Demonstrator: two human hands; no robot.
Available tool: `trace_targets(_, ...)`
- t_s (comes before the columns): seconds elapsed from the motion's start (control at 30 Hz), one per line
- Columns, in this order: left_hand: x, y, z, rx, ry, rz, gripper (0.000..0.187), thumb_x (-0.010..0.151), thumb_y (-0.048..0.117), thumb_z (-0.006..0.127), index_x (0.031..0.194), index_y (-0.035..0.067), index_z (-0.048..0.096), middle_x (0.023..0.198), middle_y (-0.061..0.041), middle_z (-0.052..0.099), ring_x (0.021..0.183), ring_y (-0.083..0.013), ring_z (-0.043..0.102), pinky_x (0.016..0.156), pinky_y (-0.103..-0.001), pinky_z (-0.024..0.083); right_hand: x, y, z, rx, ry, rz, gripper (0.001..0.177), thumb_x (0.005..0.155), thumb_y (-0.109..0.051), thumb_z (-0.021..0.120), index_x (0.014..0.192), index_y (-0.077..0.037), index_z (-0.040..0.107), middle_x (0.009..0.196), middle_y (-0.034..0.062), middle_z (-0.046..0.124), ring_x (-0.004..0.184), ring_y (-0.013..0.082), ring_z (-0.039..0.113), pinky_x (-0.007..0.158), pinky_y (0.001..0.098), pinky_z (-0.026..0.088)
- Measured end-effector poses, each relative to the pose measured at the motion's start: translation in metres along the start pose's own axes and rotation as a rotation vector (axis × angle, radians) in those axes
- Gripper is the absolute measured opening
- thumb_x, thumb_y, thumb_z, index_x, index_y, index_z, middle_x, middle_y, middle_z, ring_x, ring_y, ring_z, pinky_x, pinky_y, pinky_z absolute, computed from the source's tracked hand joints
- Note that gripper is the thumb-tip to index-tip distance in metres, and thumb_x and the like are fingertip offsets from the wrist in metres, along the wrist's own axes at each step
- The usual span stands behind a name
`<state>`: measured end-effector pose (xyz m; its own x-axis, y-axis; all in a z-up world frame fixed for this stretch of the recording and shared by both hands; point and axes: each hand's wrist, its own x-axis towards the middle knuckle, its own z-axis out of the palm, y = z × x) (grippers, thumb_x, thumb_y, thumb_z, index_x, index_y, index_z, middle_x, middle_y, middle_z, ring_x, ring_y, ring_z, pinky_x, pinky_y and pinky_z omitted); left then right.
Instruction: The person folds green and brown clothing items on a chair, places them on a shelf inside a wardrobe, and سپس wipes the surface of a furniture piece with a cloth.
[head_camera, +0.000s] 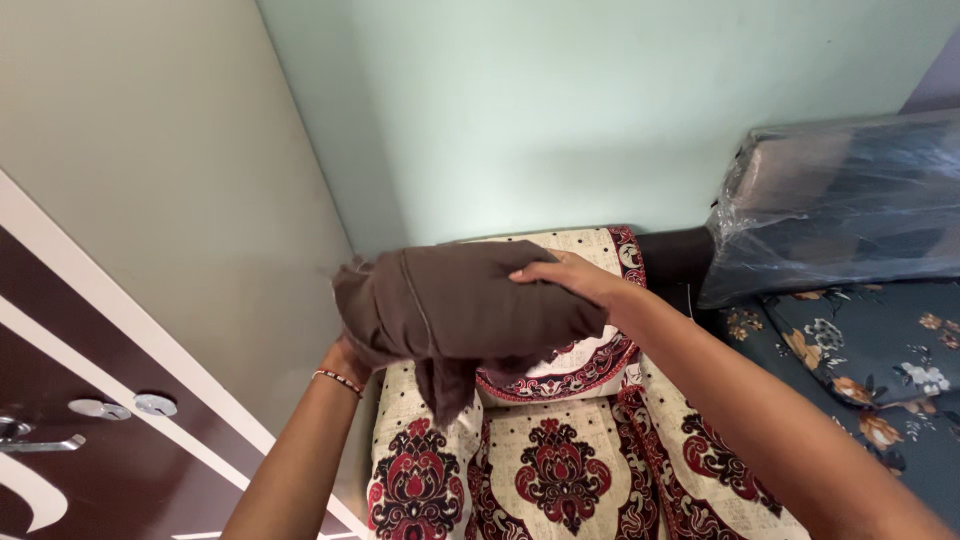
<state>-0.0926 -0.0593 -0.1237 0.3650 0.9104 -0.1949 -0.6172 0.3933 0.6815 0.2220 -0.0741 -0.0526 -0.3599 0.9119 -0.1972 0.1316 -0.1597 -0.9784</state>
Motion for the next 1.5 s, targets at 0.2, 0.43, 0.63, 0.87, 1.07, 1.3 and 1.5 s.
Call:
trace_targets(0.2,-0.024,0.012,0.004,0.142,0.103,-0.009,0.102,0.077,0.089,0.037,0.137,0.01,0.06,0.129,-0.017,0.068,0.108,-0.035,0.07,0.08,-0.049,0.058,-0.002,-0.018,-0.001,0.101,0.002,-0.014,0.058,0.077,-0.022,0.077,0.128,0.002,0.065,0.118,0.0158,0.074,0.1,0.0221,0.074,0.088,0.034,0.06)
trace_targets(0.43,-0.042,0.026,0.005,0.301,0.155,0.09,0.056,0.091,0.033,0.07,0.135,-0.001,0.06,0.126,-0.014,0.073,0.106,-0.0238,0.074,0.093,-0.042,0.063,0.002,-0.039,0.019,0.132,-0.005,-0.01,0.055,0.077,-0.017,0.078,0.127,0.001,0.065,0.115,0.0157,0.074,0.097,0.0232,0.074,0.086,0.0356,0.061)
trace_targets(0.63,-0.098,0.048,-0.018,0.299,0.203,0.175,0.051,0.092,0.027,0.067,0.132,-0.004,0.06,0.122,-0.016,0.073,0.102,-0.023,0.075,0.089,-0.039,0.063,0.02,-0.05,0.049,0.135,-0.05,0.003,0.049,0.077,-0.016,0.079,0.12,0.001,0.064,0.108,0.0131,0.075,0.093,0.0214,0.076,0.082,0.035,0.065)
trace_targets(0.87,-0.198,0.076,-0.051,0.359,0.341,0.33,0.053,0.092,0.024,0.068,0.133,-0.008,0.057,0.119,-0.02,0.072,0.097,-0.0247,0.075,0.083,-0.039,0.066,0.042,-0.068,0.135,0.158,-0.235,-0.024,0.044,0.077,-0.012,0.081,0.117,0.003,0.068,0.105,0.0121,0.074,0.09,0.0201,0.074,0.083,0.0336,0.063)
trace_targets(1.07,-0.3,0.086,-0.091,0.318,0.503,0.371,0.054,0.091,0.026,0.069,0.13,-0.009,0.054,0.117,-0.02,0.073,0.095,-0.0238,0.078,0.081,-0.036,0.062,0.04,-0.082,0.236,0.073,-0.336,0.002,0.041,0.077,-0.015,0.08,0.113,0.0,0.066,0.102,0.0104,0.074,0.087,0.0198,0.074,0.077,0.0344,0.062)
trace_targets(1.3,-0.416,0.102,-0.137,0.318,0.725,0.436,0.053,0.092,0.029,0.07,0.126,-0.01,0.058,0.111,-0.023,0.075,0.088,-0.026,0.078,0.075,-0.036,0.063,0.046,-0.081,0.364,0.028,-0.461,-0.013,0.038,0.08,-0.014,0.078,0.113,0.001,0.069,0.104,0.0133,0.076,0.087,0.0206,0.075,0.076,0.035,0.064)
trace_targets(1.5,-0.519,0.112,-0.175,0.227,0.771,0.546,0.048,0.089,0.029,0.073,0.123,-0.004,0.065,0.113,-0.016,0.076,0.095,-0.0233,0.077,0.086,-0.038,0.065,0.035,-0.085,0.483,0.067,-0.619,-0.033,0.037,0.082,-0.011,0.075,0.114,0.007,0.067,0.104,0.017,0.075,0.086,0.0237,0.075,0.075,0.0351,0.065)
